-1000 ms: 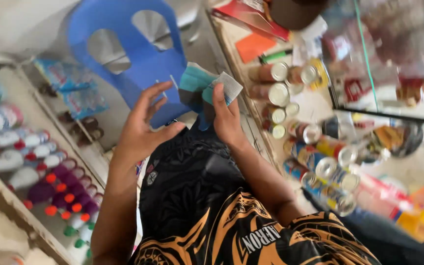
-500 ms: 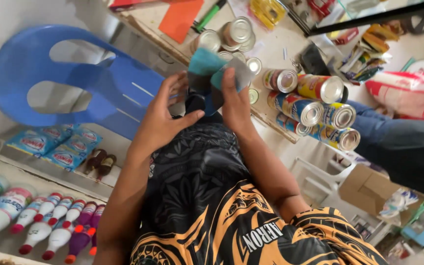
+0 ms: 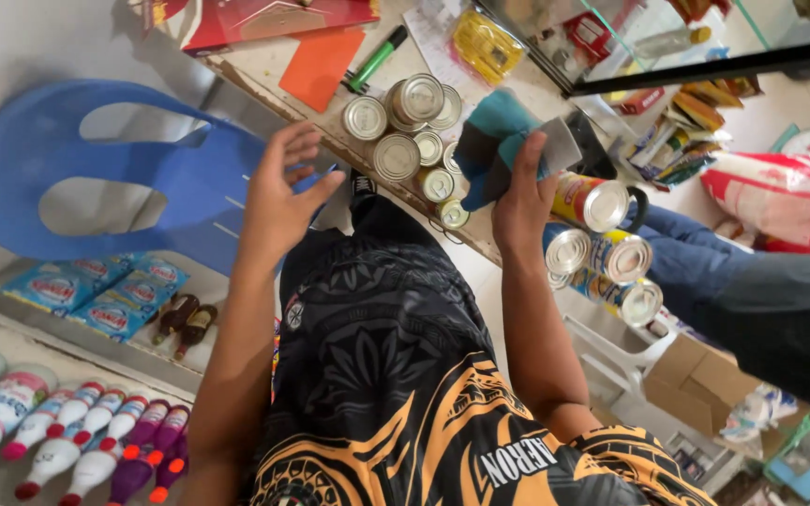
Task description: Cleaning individual canned goods with a cloth and organizing them on store shelves.
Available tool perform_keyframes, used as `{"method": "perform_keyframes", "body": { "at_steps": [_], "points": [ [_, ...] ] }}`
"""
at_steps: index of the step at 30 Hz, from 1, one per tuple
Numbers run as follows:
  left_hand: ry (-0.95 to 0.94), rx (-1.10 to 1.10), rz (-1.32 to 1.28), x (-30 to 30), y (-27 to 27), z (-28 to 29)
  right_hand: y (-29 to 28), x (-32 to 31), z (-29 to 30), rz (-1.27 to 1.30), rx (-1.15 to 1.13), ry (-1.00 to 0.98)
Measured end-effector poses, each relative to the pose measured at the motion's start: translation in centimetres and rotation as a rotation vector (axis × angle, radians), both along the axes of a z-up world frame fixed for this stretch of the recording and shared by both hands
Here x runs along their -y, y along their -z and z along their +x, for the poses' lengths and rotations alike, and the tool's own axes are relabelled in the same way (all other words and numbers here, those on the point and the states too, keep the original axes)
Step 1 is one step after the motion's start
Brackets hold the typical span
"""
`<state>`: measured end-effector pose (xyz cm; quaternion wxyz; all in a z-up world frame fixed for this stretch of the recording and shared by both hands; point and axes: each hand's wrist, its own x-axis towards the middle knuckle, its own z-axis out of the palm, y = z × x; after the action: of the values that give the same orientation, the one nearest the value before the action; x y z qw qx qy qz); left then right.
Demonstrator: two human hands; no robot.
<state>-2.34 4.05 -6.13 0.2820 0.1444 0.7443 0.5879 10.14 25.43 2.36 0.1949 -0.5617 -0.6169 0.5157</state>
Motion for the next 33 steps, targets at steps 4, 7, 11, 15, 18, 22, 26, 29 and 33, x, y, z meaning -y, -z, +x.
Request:
{"method": "perform_keyframes", "body": {
  "at_steps": [4,7,11,15,18,22,26,29,33],
  "points": [
    [0.008,-0.094,-0.041,-2.2,0.1,0.5,2.3,-1.9,1.4,-0.017,-0.186,-0.114],
    [0.053,-0.237,-0.124,-4.4,-1.0,0.5,1.4,-2.3,0.6,0.020,-0.225,-0.133],
    [0.136,-0.506,-0.186,-7.4,1.1,0.3,2.8,-4.2,2.2,-0.026,-0.381,-0.239],
    [0.294,-0.633,-0.361,-10.6,0.7,-0.6,2.8,-4.9,2.4,-0.026,-0.425,-0.241],
    [0.337,-0.720,-0.428,-12.2,1.2,-0.6,3.7,-5.5,3.1,-0.012,-0.440,-0.207],
    [0.354,-0.753,-0.441,-13.2,1.6,-0.7,3.3,-6.0,3.6,-0.032,-0.455,-0.145],
    [0.324,-0.855,-0.410,-13.5,2.6,-0.8,5.0,-7.2,5.3,0.079,-0.375,-0.102],
    [0.370,-0.822,-0.425,-13.7,0.8,-0.8,4.7,-7.5,5.8,0.069,-0.430,-0.096],
    [0.359,-0.831,-0.272,-14.9,0.2,0.4,5.0,-8.0,6.2,0.059,-0.511,-0.054]
  ]
}}
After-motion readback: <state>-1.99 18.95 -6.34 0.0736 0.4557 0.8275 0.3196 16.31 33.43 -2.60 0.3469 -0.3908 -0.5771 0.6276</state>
